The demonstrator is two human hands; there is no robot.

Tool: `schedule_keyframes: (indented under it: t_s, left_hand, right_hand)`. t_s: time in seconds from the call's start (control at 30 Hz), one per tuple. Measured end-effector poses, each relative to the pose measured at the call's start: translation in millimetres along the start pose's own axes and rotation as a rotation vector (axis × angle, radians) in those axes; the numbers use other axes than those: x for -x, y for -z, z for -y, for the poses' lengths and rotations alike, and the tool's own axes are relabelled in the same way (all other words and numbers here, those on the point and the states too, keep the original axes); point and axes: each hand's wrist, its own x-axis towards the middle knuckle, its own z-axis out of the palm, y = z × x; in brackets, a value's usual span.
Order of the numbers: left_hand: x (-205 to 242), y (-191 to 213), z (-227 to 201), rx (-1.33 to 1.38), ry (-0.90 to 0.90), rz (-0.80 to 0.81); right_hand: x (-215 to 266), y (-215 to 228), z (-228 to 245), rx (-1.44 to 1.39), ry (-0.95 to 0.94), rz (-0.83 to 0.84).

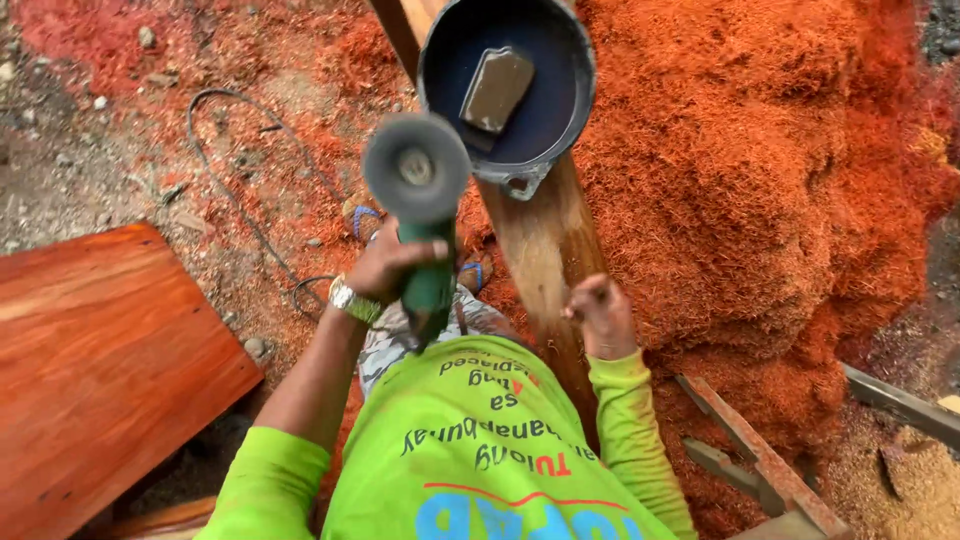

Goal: The person uses an angle grinder to sharpen a small metal piece, then switches to manually sharpening the piece and a second metal piece on a wet sharpening stone. The person repeatedly dips the stone in a bucket of water and rubs the metal pieces against it.

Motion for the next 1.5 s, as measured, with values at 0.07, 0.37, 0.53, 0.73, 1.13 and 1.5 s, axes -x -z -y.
schedule_keyframes:
  t_s: [0.07,0.37,0.53,0.73,1.13,1.5]
  left_hand:
    - [0.7,-1.7,-6.2,0.237,-0.055,-0.04]
    - [-9.3,17.9,34.8,0.818,-0.088,-0.194]
    - [0.0,23.8,50.2,0.884,-0.079,-0.242]
    - [-6.4,59.5,59.4,0.822,-0.059,-0.249]
    - [-128.9,167.2,-91.7,-0.023,-0.092,-0.367]
    - [-334.4,140.0,-154.2,-0.495,-0.267,-0.035]
  right_hand:
    - [9.5,-46.9,17.7,0.143,0.069,0.157]
    - [20.3,-142.6,40.2,0.778,0.481,0.561]
    - [27.4,-160.8,59.7,0.867,0.669,0.608]
    - [21.7,-158.0,77.6,0.73,0.41,0.71]
    - [-25.9,-14.7,22.5,0.086,-0.081,-0.151]
    - [-70.8,-129.5,53.1,-0.089,0.144,-0.158]
